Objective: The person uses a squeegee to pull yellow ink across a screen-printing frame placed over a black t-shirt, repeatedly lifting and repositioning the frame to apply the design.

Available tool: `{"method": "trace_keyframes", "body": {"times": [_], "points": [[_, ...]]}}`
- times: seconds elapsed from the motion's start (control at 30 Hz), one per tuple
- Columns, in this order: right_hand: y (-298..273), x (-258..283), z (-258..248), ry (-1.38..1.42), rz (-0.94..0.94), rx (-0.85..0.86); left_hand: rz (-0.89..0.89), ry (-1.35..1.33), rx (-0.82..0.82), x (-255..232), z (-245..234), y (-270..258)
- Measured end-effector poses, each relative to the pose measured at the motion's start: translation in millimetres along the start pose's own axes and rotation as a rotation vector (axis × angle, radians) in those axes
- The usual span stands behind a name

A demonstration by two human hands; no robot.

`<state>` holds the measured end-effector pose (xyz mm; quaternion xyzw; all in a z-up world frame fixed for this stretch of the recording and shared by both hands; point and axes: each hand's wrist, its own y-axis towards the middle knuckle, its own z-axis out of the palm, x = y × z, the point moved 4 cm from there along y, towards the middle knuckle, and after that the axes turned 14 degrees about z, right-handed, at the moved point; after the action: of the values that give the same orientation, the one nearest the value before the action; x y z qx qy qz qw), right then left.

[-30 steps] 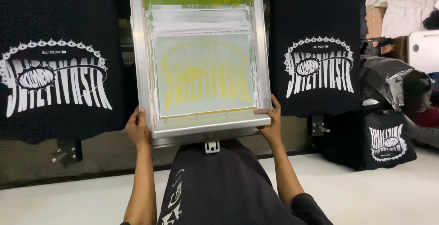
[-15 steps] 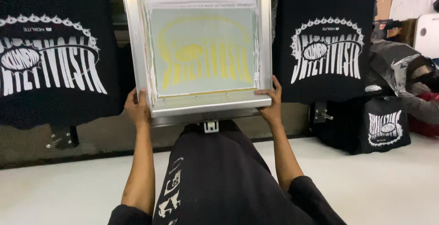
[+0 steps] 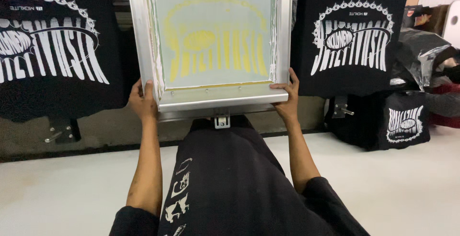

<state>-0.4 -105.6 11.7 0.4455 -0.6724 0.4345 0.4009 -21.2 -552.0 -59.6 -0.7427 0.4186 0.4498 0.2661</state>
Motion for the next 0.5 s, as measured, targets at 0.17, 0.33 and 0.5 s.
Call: {"method": "trace_keyframes", "body": {"times": [0.17,0.33,0.5], "points": [[-0.2,-7.8,3.4,-0.027,0.028,-0.012,-0.013,0.020,0.011,4.8,0.2,-1.3],[-4.5,8.4,5.5,-0.190,-0.051,-0.078,0.078,0.012,0.058,-12.2,-12.4,-10.7],[-16.5,60.2,42.0,-1.058,-0.396,-0.074,-0.209,0.035,-0.043,0.9,-52.8,-92.3]]}}
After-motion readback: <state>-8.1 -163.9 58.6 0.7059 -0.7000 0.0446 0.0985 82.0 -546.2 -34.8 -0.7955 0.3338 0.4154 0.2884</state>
